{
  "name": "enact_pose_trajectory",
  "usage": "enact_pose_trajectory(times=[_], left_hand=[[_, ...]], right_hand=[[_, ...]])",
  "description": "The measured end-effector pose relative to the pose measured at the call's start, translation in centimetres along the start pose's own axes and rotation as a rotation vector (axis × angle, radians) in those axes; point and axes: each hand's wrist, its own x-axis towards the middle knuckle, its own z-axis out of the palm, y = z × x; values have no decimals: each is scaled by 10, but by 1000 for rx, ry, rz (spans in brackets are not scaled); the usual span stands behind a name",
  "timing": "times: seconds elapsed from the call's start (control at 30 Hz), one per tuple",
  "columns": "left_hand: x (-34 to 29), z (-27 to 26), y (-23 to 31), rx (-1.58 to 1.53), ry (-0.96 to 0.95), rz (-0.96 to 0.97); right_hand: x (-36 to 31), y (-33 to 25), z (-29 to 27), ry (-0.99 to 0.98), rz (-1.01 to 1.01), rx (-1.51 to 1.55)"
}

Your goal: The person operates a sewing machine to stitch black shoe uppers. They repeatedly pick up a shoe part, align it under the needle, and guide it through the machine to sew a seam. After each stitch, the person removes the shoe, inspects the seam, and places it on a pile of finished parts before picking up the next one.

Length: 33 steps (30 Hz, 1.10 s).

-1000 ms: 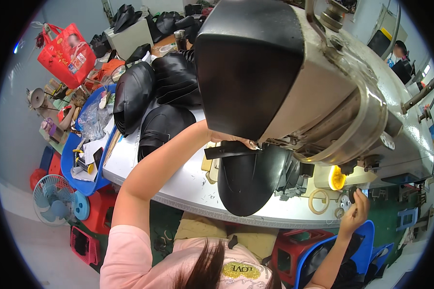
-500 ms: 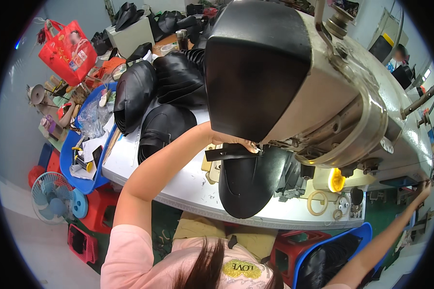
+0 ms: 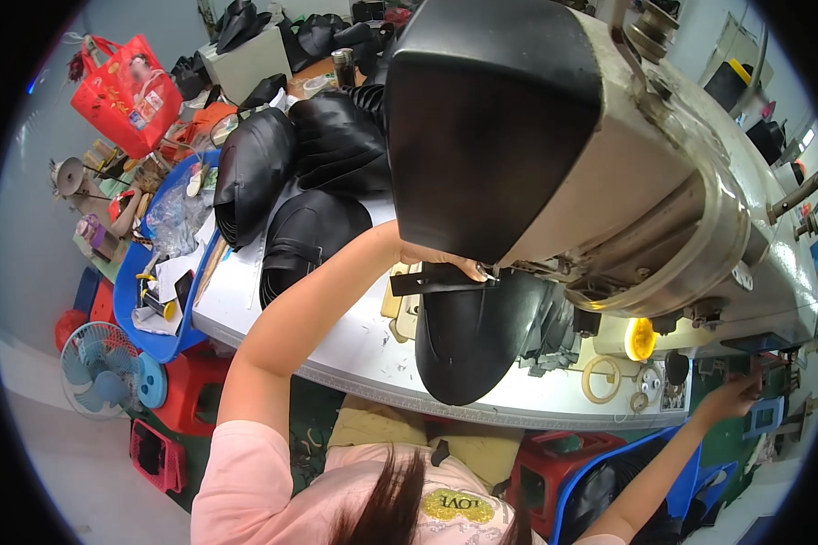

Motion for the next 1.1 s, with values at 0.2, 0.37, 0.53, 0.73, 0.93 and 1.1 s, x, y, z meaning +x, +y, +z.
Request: enact_pose_trajectory(times=[0.2,0.37,0.53,0.73,0.93,1.1], left_hand=[[8,-13,1,-426,221,-77],[-6,12,-12,-690,287,-55],[-51,46,-58,-510,81,101],[-87,68,-82,-323,97,657],[-101,74,-54,-277,218,546],[-104,73,-50,-237,163,563]], right_hand=[[-87,-33,-4,-157,3,408],[-159,-80,8,-841,247,548],[-215,-120,21,-1547,672,609],[-228,-150,12,-1880,489,893],[-220,-172,17,-1861,207,919],[-219,-186,18,-1794,68,902]])
